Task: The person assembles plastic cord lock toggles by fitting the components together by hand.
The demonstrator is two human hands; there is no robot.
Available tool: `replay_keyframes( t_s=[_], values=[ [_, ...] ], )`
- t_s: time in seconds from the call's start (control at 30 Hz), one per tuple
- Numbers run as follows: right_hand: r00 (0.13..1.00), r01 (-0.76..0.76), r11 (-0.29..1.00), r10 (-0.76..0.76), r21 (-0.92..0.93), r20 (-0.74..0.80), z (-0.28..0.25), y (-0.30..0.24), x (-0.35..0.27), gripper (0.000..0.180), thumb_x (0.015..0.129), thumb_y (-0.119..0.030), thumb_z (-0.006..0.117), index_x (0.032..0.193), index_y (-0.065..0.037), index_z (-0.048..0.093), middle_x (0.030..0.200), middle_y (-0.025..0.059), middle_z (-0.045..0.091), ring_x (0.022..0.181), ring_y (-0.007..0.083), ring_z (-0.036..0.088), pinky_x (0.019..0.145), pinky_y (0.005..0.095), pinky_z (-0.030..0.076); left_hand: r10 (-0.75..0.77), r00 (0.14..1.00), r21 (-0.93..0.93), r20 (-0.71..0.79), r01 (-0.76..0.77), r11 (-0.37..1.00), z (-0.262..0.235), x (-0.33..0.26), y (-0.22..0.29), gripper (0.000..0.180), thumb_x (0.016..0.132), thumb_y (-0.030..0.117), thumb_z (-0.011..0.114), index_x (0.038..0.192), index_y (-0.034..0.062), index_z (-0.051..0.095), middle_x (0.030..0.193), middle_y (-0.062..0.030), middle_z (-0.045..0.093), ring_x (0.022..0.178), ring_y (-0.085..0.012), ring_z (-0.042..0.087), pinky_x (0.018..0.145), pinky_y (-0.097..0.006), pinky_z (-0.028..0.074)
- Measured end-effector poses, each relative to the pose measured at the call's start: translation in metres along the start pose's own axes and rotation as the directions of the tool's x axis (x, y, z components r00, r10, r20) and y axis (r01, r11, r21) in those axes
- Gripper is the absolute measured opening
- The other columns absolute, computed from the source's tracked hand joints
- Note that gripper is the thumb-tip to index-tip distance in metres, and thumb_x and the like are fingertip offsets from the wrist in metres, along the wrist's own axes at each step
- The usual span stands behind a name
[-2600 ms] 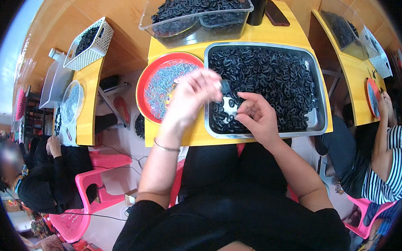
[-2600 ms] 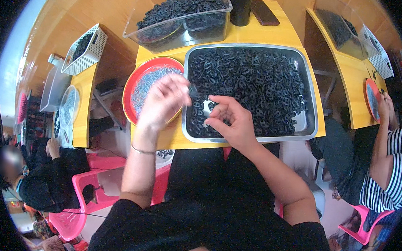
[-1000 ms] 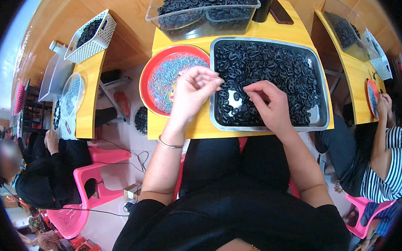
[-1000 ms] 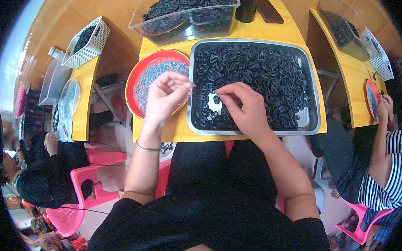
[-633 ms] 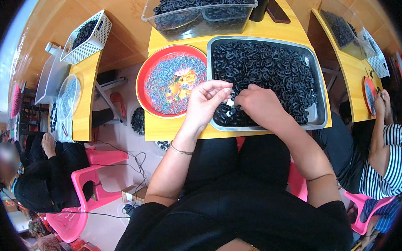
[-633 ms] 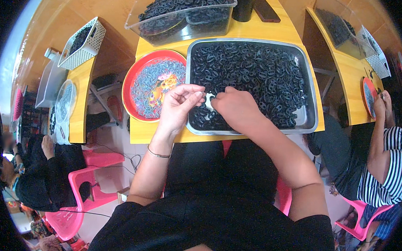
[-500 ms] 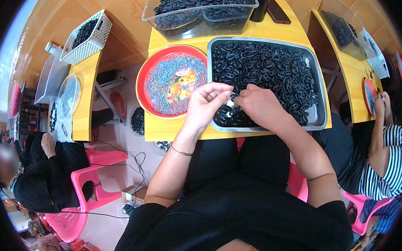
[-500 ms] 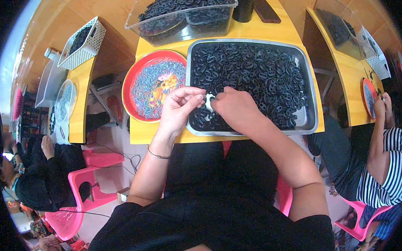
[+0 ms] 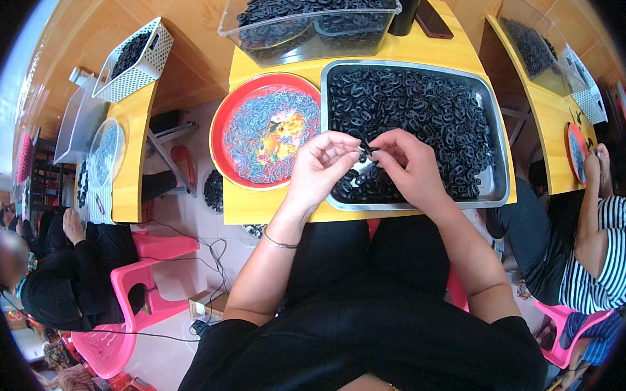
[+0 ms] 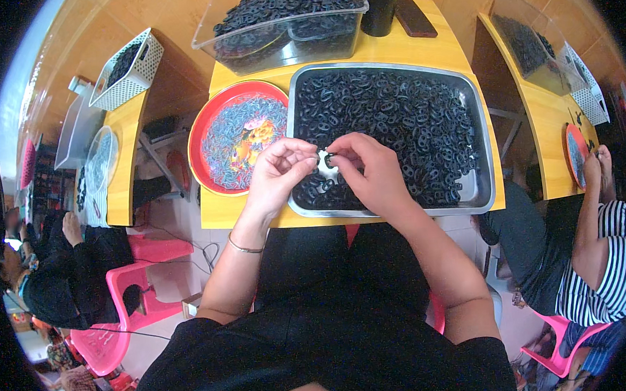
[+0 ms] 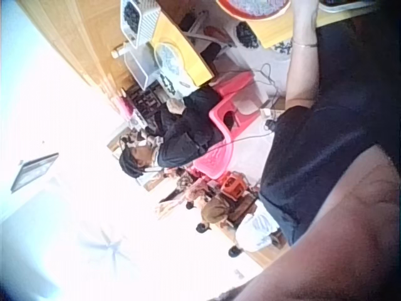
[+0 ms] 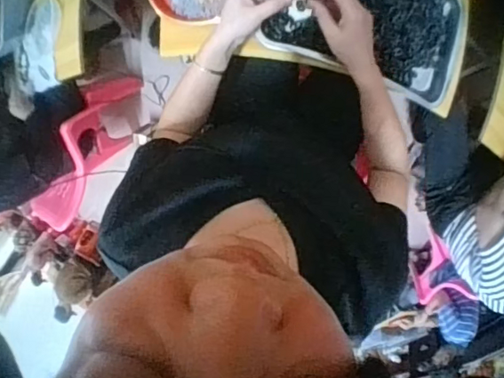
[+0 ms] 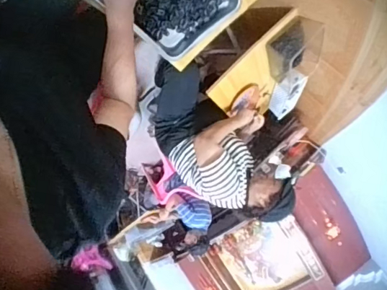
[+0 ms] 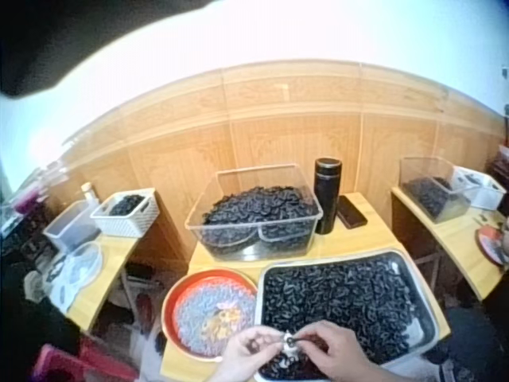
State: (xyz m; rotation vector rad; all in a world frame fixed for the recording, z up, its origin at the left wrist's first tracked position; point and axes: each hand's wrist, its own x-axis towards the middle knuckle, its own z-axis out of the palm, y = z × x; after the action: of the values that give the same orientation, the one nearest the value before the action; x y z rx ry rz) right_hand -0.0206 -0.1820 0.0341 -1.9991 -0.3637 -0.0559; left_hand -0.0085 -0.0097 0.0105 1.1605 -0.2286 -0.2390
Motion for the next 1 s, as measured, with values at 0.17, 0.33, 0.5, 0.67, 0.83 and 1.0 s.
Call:
replay_keyframes(
  t_s=[0.17, 0.33, 0.5, 0.67, 0.83, 1.0],
  values=[
    [0.997, -0.008, 0.939, 0.033, 0.344, -0.067, 0.006, 0.012, -0.008, 0.014, 0.081, 0.004, 0.054, 0.094, 0.002, 0.057, 0.091, 0.0078, 0.055, 0.081, 0.0134, 0.06, 0.071, 0.0236, 0.049, 0.02, 1.0, 0.039, 0.024, -0.021, 0.999, 0.002, 0.002, 0.0, 0.022, 0.079, -0.006, 0.057, 0.099, 0.0006, 0.053, 0.084, -0.0025, 0.06, 0.08, -0.007, 0.057, 0.074, -0.019, 0.046],
    [0.994, -0.038, 0.903, 0.077, 0.427, -0.075, 0.007, 0.014, -0.011, 0.014, 0.081, 0.004, 0.055, 0.094, 0.003, 0.056, 0.092, 0.0082, 0.056, 0.084, 0.0139, 0.061, 0.073, 0.0231, 0.049, 0.006, 0.999, 0.014, 0.044, -0.007, 1.0, 0.002, 0.0, -0.001, 0.028, 0.078, -0.005, 0.06, 0.104, 0.0004, 0.052, 0.084, -0.0036, 0.06, 0.08, -0.0078, 0.057, 0.075, -0.02, 0.046],
    [0.993, -0.008, 0.906, 0.057, 0.422, -0.105, 0.008, 0.016, -0.013, 0.014, 0.08, 0.004, 0.056, 0.094, 0.003, 0.057, 0.091, 0.0082, 0.057, 0.083, 0.0132, 0.061, 0.073, 0.0234, 0.05, 0.005, 0.999, 0.018, 0.046, -0.006, 1.0, 0.002, 0.0, -0.003, 0.028, 0.078, -0.005, 0.06, 0.104, 0.0001, 0.051, 0.084, -0.0035, 0.06, 0.079, -0.0075, 0.057, 0.074, -0.02, 0.046],
    [0.991, 0.0, 0.912, 0.054, 0.411, -0.121, 0.01, 0.02, -0.014, 0.014, 0.078, 0.003, 0.059, 0.092, 0.002, 0.058, 0.087, 0.0076, 0.058, 0.08, 0.012, 0.06, 0.07, 0.0231, 0.05, 0.013, 0.999, 0.025, 0.046, -0.014, 1.0, 0.004, -0.001, -0.002, 0.028, 0.078, -0.005, 0.06, 0.104, -0.0002, 0.051, 0.083, -0.0036, 0.06, 0.078, -0.0072, 0.057, 0.074, -0.019, 0.046],
    [0.99, 0.01, 0.914, 0.049, 0.406, -0.134, 0.011, 0.018, -0.013, 0.014, 0.077, 0.002, 0.06, 0.091, 0.001, 0.059, 0.085, 0.0075, 0.059, 0.078, 0.0117, 0.06, 0.069, 0.023, 0.049, 0.04, 0.998, 0.032, 0.043, -0.041, 0.999, 0.003, 0.0, -0.005, 0.026, 0.078, -0.006, 0.059, 0.102, 0.0002, 0.052, 0.082, -0.0032, 0.061, 0.077, -0.006, 0.058, 0.072, -0.018, 0.047],
    [0.989, -0.004, 0.922, 0.062, 0.387, -0.137, 0.01, 0.02, -0.013, 0.012, 0.077, 0.002, 0.061, 0.088, 0.002, 0.06, 0.084, 0.0074, 0.059, 0.077, 0.0113, 0.06, 0.068, 0.0229, 0.049, 0.104, 0.994, 0.042, 0.025, -0.105, 0.994, 0.009, -0.001, -0.01, 0.026, 0.078, -0.008, 0.058, 0.102, -0.0002, 0.051, 0.082, -0.004, 0.061, 0.076, -0.0062, 0.058, 0.07, -0.019, 0.047]
  ],
)
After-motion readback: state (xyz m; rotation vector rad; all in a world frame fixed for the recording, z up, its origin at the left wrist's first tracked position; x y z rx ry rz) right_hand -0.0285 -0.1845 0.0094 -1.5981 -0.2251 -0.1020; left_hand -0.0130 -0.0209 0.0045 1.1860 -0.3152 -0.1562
